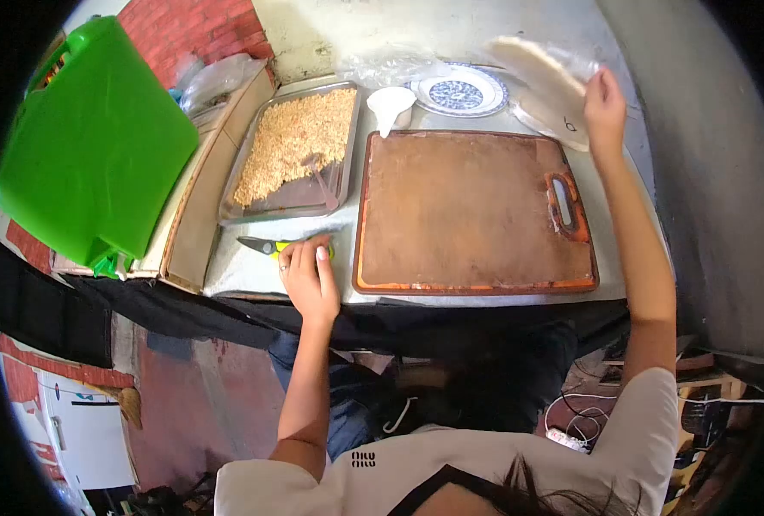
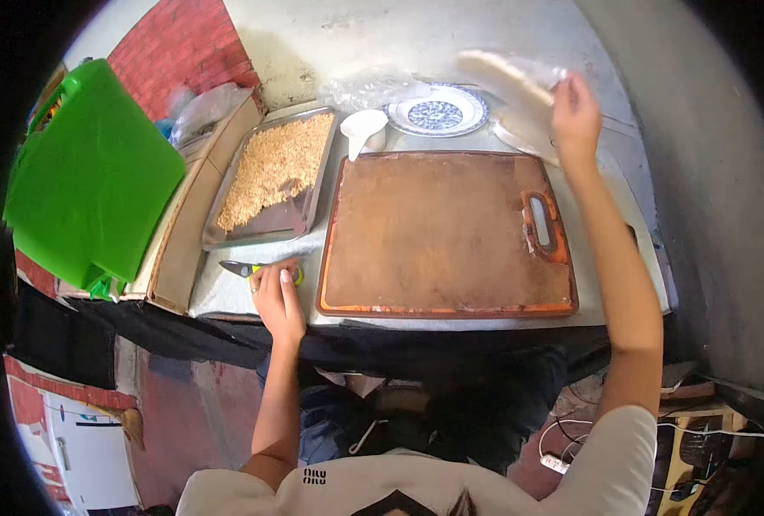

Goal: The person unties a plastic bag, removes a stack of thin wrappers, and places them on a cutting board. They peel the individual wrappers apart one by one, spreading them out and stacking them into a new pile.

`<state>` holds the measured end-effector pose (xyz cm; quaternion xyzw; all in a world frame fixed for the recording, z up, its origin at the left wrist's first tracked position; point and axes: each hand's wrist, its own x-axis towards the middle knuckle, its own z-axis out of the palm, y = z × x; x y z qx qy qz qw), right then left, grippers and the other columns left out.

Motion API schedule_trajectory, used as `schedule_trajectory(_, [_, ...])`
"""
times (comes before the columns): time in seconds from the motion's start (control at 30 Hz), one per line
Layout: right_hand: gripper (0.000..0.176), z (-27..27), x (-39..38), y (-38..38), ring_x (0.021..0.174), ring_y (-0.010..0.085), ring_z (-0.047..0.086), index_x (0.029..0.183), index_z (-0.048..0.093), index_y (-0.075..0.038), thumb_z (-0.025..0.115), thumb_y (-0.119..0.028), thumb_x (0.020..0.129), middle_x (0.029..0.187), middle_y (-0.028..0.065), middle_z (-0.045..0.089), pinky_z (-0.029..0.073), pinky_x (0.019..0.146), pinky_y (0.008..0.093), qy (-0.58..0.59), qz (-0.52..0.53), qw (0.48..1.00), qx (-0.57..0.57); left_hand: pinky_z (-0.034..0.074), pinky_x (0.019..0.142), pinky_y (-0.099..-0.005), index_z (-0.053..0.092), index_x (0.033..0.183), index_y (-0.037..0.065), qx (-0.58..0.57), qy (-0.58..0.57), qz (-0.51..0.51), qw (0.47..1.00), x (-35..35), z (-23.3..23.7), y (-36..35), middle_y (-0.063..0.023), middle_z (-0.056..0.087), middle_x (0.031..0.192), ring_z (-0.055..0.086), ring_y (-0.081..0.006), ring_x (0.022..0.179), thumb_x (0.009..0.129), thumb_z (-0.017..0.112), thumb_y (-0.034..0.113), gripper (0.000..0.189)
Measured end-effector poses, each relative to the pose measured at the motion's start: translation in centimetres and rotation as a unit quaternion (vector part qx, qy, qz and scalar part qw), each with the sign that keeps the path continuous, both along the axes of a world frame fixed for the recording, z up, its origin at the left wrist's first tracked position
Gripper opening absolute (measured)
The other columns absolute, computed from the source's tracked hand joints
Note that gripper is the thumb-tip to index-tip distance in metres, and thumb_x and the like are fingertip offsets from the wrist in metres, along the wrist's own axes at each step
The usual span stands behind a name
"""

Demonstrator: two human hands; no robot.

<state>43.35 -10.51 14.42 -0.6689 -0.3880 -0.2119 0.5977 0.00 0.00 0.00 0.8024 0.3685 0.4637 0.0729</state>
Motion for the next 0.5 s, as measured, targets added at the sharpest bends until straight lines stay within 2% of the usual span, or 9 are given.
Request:
schedule_trajectory(0.03, [0.019,-0.6,-3.7,-1.3,0.084,0.0167,0.062,0.102,0.063,-0.001,0.053,-0.016,0.096,0.09,0.0122,0.068,0.047,0.075,0.0289,0.013,0.031,0.999,0.007,0.038,0.091,-0.0402,0.068,0.099,0.004,0.005,0.0,-0.002,1.0,0.2,0.3,0.1,-0.0116,0.066,0.093,0.053,-0.0296,0.094,0.096,0.045,0.021,0.029])
schedule_trajectory(0.1, [0.026,-4.3,-7.6,-4.7,0.084,0.0121,0.057,0.118,0.059,0.001,0.048,-0.01,0.097,0.097,-0.0004,0.061,0.046,0.076,0.0264,0.075,0.118,0.968,-0.209,0.039,0.09,-0.0403,0.068,0.099,0.003,-0.013,-0.012,-0.02,1.0,-0.1,0.2,-0.4,-0.0115,0.066,0.092,0.053,-0.0301,0.094,0.096,0.044,0.019,0.029])
schedule_trajectory(0.13, [0.032,-4.5,-11.0,-6.4,0.101,0.018,0.059,0.125,0.056,0.0,0.047,-0.01,0.097,0.112,0.0071,0.062,0.046,0.089,0.0305,-0.01,0.188,0.941,-0.281,0.039,0.09,-0.0405,0.068,0.099,0.002,-0.029,-0.022,-0.035,0.999,-0.3,0.4,-0.3,-0.0115,0.066,0.092,0.053,-0.0304,0.094,0.096,0.044,0.019,0.03])
schedule_trajectory(0.17, [0.043,-5.0,-13.6,-7.8,0.123,0.025,0.051,0.138,0.044,-0.001,0.048,-0.01,0.096,0.132,0.0158,0.054,0.037,0.105,0.034,-0.145,0.253,0.92,-0.261,0.04,0.089,-0.0406,0.068,0.098,0.002,-0.045,-0.032,-0.05,0.997,-0.4,0.5,-0.3,-0.0114,0.067,0.092,0.053,-0.0308,0.093,0.096,0.044,0.019,0.03])
schedule_trajectory(0.23, [0.055,-4.3,-17.6,-10.7,0.135,0.0291,0.041,0.146,0.031,-0.002,0.051,-0.011,0.095,0.144,0.0209,0.043,0.028,0.112,0.0364,-0.02,0.287,0.892,-0.348,0.04,0.091,-0.0406,0.068,0.097,0.002,-0.068,-0.025,-0.084,0.994,-0.7,0.8,-0.4,-0.0112,0.067,0.093,0.053,-0.0315,0.097,0.094,0.05,0.015,0.023])
schedule_trajectory(0.33, [0.058,-4.7,-19.5,-12.6,0.125,0.0336,0.048,0.145,0.03,0.0,0.054,-0.011,0.093,0.132,0.0225,0.052,0.034,0.106,0.0381,-0.002,0.264,0.929,-0.261,0.039,0.095,-0.0403,0.07,0.096,0.005,-0.053,-0.007,-0.093,0.994,-0.5,2.1,-1.4,-0.0113,0.067,0.094,0.054,-0.0308,0.101,0.091,0.057,0.011,0.015])
schedule_trajectory(0.43, [0.055,-6.7,-20.7,-12.1,0.122,0.0292,0.051,0.143,0.032,-0.001,0.054,-0.008,0.093,0.127,0.0198,0.055,0.035,0.105,0.0367,0.131,0.248,0.946,-0.163,0.04,0.091,-0.0385,0.069,0.096,0.004,-0.077,-0.036,-0.133,0.988,1.0,4.4,-3.0,-0.0106,0.068,0.094,0.055,-0.0296,0.098,0.089,0.061,0.012,0.014])
schedule_trajectory(0.47, [0.045,-7.6,-21.1,-11.5,0.113,0.0248,0.057,0.135,0.044,-0.001,0.057,-0.007,0.092,0.12,0.0168,0.06,0.041,0.097,0.0345,0.154,0.238,0.949,-0.139,0.041,0.09,-0.038,0.069,0.096,0.004,-0.08,-0.03,-0.147,0.985,1.7,5.2,-3.6,-0.0106,0.068,0.094,0.056,-0.0291,0.097,0.088,0.062,0.011,0.013])
schedule_trajectory(0.5, [0.04,-8.2,-21.5,-10.8,0.108,0.0256,0.059,0.128,0.049,-0.001,0.059,-0.006,0.09,0.116,0.0162,0.061,0.043,0.093,0.0351,0.137,0.251,0.949,-0.136,0.042,0.089,-0.0376,0.069,0.096,0.004,-0.081,-0.024,-0.162,0.983,2.6,5.8,-4.2,-0.0107,0.068,0.094,0.057,-0.0286,0.096,0.087,0.063,0.011,0.013])
